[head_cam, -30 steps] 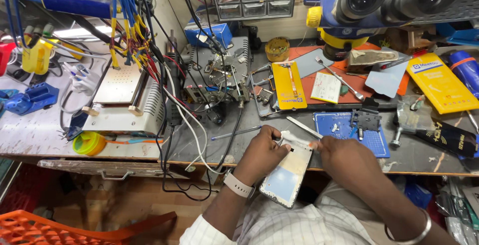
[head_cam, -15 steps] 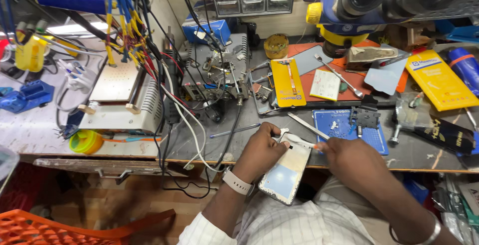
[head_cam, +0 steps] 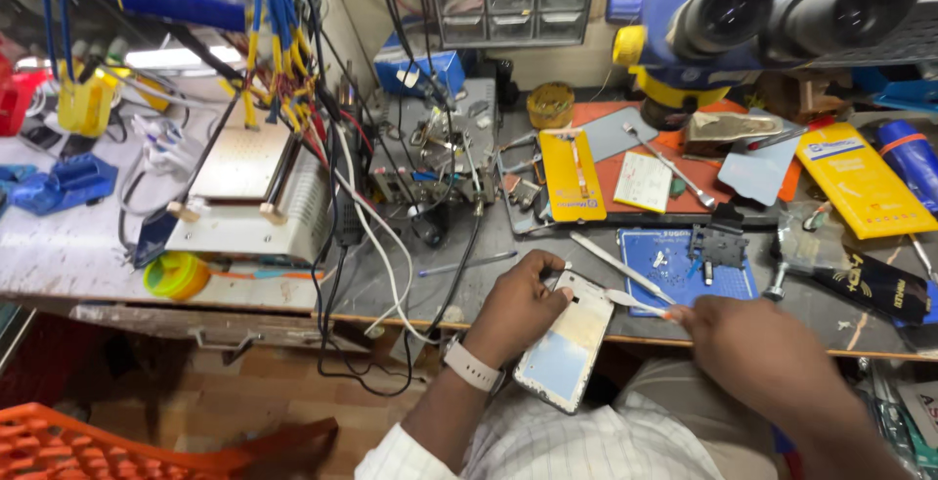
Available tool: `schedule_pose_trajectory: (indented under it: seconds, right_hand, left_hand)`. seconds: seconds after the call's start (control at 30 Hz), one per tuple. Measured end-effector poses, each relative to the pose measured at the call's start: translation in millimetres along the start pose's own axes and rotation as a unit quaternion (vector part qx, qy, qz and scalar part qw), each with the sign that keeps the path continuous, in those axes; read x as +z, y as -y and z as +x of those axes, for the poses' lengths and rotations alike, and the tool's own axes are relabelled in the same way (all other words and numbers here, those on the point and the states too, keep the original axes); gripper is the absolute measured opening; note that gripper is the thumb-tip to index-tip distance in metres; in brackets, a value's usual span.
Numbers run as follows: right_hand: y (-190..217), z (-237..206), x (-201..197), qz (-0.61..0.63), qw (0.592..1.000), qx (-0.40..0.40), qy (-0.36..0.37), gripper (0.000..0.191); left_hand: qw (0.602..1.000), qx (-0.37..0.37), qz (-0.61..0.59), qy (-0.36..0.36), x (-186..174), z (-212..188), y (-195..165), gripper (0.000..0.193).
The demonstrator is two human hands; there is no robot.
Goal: The person works on a disassembled smartphone at a repair bench, using a thin blade to scrape old adhesive and residue from the phone frame. They then use a brush to sweep debris off the frame and a screwdriver to work on the phone's screws.
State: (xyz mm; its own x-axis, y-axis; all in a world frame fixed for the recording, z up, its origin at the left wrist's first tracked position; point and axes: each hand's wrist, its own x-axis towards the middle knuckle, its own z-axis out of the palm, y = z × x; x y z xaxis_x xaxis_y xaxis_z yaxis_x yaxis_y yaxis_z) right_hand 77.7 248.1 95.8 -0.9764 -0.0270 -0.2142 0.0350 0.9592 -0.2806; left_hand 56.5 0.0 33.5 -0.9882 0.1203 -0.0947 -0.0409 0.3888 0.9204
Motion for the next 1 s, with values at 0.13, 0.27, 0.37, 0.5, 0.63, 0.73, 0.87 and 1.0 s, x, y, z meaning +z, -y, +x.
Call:
schedule_pose_trajectory:
  seconds: [0.13,0.27,0.37,0.5,0.63,0.73,0.87,1.0]
  right_hand:
    - [4,-1,4,-0.019,0.999,0.033,0.008,0.042]
    - [17,7,2,-0.013,0.999,-0.029,-0.009,0.042]
    - [10,2,-11,-0.019,0.997,0.064,0.040,0.042]
    - [4,-3,-14,-0.035,0.999,0.031,0.014,0.049]
    - [7,3,-2,-0.009,0.999,0.031,0.017,0.044]
    - [-2,4,-4,-0.060,0.996,0.062,0.017,0.041]
    - [-22,14,-16,-0.033,0.992,-0.014,-0.123,0.035]
    - [-16,67,-16,0.001,0.967,-0.096,-0.236,0.028]
  left_hand:
    - [1.000,0.002,0.003,0.014,0,3,2,0.038]
    - [1.000,0.014,-0.014,-0.004,2,-1,0,0.037]
    - [1.000,0.009,-0.008,-0.014,1,-2,-1,0.036]
    - [1.000,0.001,-0.001,-0.014,0,-1,-1,0.036]
    - [1.000,0.001,0.000,-0.006,1,1,-2,0.034]
    - [1.000,0.004,-0.023,-0.013,1,1,-2,0.035]
    - [0.999,-0.013,-0.032,0.003,1,1,-1,0.035]
    - [0.996,-0.044,-0.077,0.021,5,5,-1,0.035]
